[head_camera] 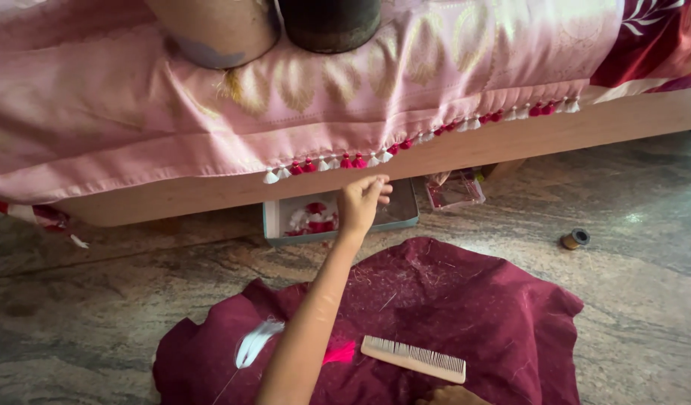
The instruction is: Making decorative tassels by cutting, tying, and combing thread attached to a piece of fabric.
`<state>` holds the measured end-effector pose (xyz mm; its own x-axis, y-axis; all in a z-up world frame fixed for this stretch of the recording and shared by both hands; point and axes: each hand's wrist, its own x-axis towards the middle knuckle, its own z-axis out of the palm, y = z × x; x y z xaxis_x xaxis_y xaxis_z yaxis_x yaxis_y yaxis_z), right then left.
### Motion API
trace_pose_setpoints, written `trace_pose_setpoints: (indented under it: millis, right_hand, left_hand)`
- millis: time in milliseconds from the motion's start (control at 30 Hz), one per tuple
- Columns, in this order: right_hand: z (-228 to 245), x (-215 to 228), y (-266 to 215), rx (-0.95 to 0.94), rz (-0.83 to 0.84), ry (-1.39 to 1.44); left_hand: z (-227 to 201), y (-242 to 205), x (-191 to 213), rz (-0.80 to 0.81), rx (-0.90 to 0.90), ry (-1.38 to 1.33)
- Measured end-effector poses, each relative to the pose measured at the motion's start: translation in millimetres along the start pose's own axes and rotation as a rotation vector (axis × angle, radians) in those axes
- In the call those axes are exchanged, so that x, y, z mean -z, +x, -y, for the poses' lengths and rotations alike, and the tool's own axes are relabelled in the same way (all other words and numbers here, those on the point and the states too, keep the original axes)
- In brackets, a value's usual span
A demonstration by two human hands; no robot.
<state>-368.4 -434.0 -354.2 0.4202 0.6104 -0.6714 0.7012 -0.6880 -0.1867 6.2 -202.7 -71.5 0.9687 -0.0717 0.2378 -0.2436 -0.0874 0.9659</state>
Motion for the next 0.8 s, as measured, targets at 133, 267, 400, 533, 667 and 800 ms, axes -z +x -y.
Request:
trace_pose_setpoints:
  millis: [133,267,400,533,667,800]
  right_hand:
    - [-38.3,-13.7,14.0,-0.021,0.026,-0.025]
    - [-81.3,-32.2,24.3,-0.043,0.056,-0.053]
    - [-127.7,-28.9,34.2,-0.068,0.078,-0.083]
    - [-217.6,-38.8,32.6,-0.101,0.101,-0.113]
    - [-246.1,176.3,-59.4,-0.439,-0.217,0.150]
    - [-260.1,344.3,-187.6,-0.704,-1.507,0.653]
  left_hand:
    - [17.6,-9.0,4.2,-0.007,0.237,-0.229]
    - [-15.8,-6.0,23.9,-0.025,0.449,-0.487]
    - [-43.8,0.6,46.2,-0.079,0.386,-0.700]
    - [-21.9,11.2,94.0,-0.170,0.392,-0.877]
    - [-13.4,5.3,152.1,-0.241,0.268,-1.021]
    - [-52.0,-4.7,190.7,-0.272,0.143,-0.996]
